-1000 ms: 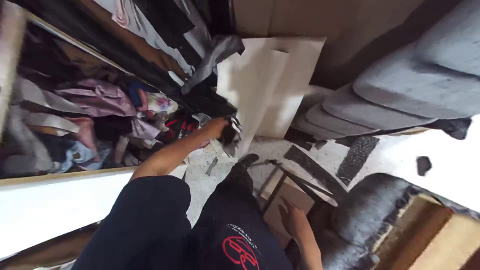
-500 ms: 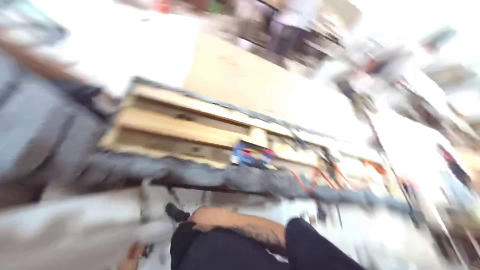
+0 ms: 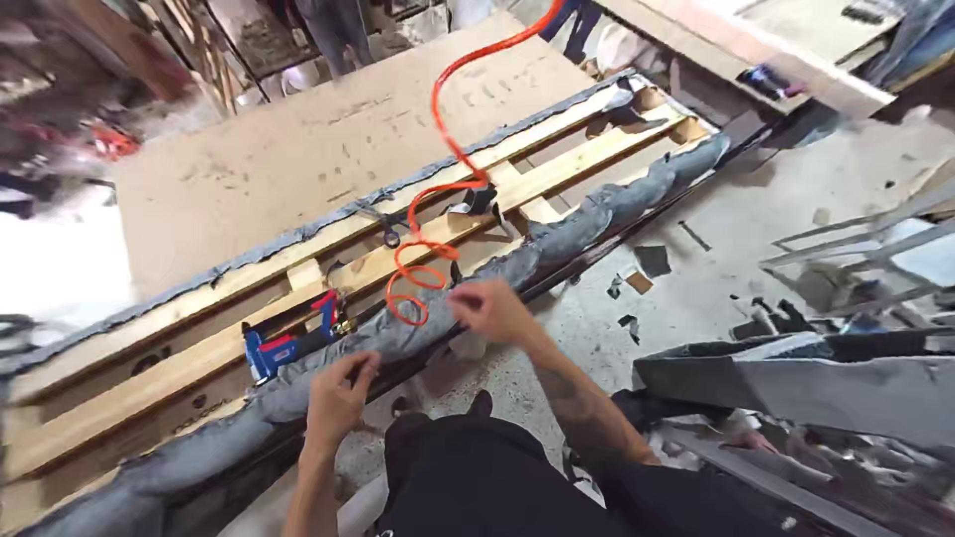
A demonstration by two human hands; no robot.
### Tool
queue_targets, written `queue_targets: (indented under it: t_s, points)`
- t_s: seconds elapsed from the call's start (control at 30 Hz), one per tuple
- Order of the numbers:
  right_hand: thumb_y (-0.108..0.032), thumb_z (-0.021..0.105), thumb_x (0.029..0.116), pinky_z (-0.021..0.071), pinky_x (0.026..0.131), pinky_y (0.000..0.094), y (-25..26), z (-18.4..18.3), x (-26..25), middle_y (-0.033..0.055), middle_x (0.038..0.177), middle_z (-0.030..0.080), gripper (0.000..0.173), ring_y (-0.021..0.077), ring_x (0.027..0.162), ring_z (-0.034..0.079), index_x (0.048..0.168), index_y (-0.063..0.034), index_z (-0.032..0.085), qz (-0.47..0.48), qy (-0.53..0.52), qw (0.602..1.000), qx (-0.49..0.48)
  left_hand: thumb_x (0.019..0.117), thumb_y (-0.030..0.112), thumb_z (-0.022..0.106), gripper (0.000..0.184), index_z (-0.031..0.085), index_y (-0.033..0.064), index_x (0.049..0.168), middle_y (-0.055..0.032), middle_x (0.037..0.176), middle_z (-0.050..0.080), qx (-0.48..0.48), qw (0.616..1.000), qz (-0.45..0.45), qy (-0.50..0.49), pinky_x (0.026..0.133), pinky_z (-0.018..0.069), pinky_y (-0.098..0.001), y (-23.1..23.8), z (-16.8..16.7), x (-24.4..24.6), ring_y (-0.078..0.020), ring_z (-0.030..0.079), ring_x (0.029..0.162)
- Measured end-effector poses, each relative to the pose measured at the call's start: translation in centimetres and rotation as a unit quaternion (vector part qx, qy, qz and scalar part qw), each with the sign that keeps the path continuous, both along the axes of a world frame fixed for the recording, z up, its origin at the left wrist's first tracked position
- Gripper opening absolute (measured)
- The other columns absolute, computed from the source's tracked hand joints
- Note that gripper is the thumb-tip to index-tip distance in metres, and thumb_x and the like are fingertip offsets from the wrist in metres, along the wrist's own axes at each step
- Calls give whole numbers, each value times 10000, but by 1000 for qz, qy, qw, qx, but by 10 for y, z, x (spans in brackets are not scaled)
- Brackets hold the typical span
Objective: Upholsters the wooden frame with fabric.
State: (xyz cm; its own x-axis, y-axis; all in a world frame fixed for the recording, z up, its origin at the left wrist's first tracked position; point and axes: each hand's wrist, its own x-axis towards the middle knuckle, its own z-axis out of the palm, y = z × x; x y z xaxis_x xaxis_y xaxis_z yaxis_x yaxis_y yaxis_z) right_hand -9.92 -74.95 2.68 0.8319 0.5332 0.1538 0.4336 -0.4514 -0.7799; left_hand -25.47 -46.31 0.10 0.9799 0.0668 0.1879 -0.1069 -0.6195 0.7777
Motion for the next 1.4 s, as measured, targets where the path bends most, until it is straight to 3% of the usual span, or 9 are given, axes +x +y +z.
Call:
queue_targets:
  t_s: [0.23, 0.33, 0.57, 0.7, 0.87, 1.0, 1.17, 1.27, 1.4]
  points:
    - [-498, 773, 867, 587, 717, 638, -53, -79, 212, 262, 1633, 249, 909, 438, 922, 687, 1613, -437, 258, -141, 13, 973, -182, 1028, 292, 633, 243, 740, 135, 1179, 2, 1135, 734, -14, 952, -293, 85, 929, 602, -322, -178, -13, 77, -81, 696, 1034]
    - [-138, 718, 916, 569, 907, 585, -41, -105, 243, 206, 1440, 527, 380, 417, 1157, 623, 1295, -146, 687, -116, 1, 980, -160, 1041, 325, 603, 304, 712, 138, 1255, -32, 1296, 687, 67, 943, -318, 67, 1041, 551, -369, -208, -26, 139, -127, 647, 1208]
    - [-8, 654, 898, 524, 1000, 477, -109, -64, 190, 158, 1132, 708, 186, 295, 1100, 667, 1054, -20, 755, 64, 7, 998, -16, 777, 317, 872, 995, 342, -16, 1551, -300, 1602, 311, 24, 996, -67, -45, 1157, 436, -490, -221, -43, 271, -375, 405, 1458]
    - [-116, 750, 903, 549, 980, 395, -157, -42, 204, 127, 1147, 720, 280, 216, 1075, 683, 1167, -24, 732, 229, 52, 968, 88, 837, 127, 795, 613, 569, -48, 1380, -183, 1266, 686, -33, 984, -175, 23, 1024, 557, -443, -240, -55, 291, -233, 678, 1170]
    - [-370, 671, 984, 619, 855, 438, -319, -37, 384, 107, 1166, 730, 464, 220, 991, 728, 1366, -109, 632, -175, 2, 982, -75, 871, -20, 636, 350, 654, -64, 1217, -142, 1071, 737, -100, 985, 88, 107, 893, 612, -397, -281, -64, 309, -162, 725, 955]
    - [-453, 723, 914, 320, 1025, 823, -446, -89, 552, 379, 1461, 448, 755, 613, 1363, 381, 1436, 46, 506, -313, -49, 911, -263, 1055, 82, 442, 220, 578, 121, 1224, 68, 773, 654, -425, 835, 345, 42, 431, 475, -173, -318, -49, 323, -12, 552, 514]
    - [-275, 607, 1018, 381, 1134, 618, -413, -78, 617, 292, 1338, 577, 360, 474, 1343, 476, 1091, 67, 692, -177, -142, 961, -161, 1085, 409, 431, 320, 678, 214, 1139, 88, 677, 595, -739, 603, 299, -15, 400, 431, -148, -416, -27, 307, 16, 501, 454]
    - [-305, 610, 998, 343, 1191, 568, -315, -59, 648, 238, 1415, 549, 349, 422, 1424, 411, 1021, 31, 699, 4, -182, 980, -78, 1031, 468, 552, 352, 679, 172, 1174, 45, 755, 641, -639, 699, 307, 100, 542, 513, -188, -502, -36, 309, -25, 586, 594]
    - [-391, 749, 897, 416, 1054, 690, -186, -130, 736, 361, 1301, 575, 548, 533, 1264, 527, 1140, 93, 667, 221, -64, 938, -259, 960, 303, 689, 390, 666, 59, 1264, -82, 1412, 594, -436, 855, 156, 233, 1159, 429, -424, -533, -40, 289, -205, 526, 1344]
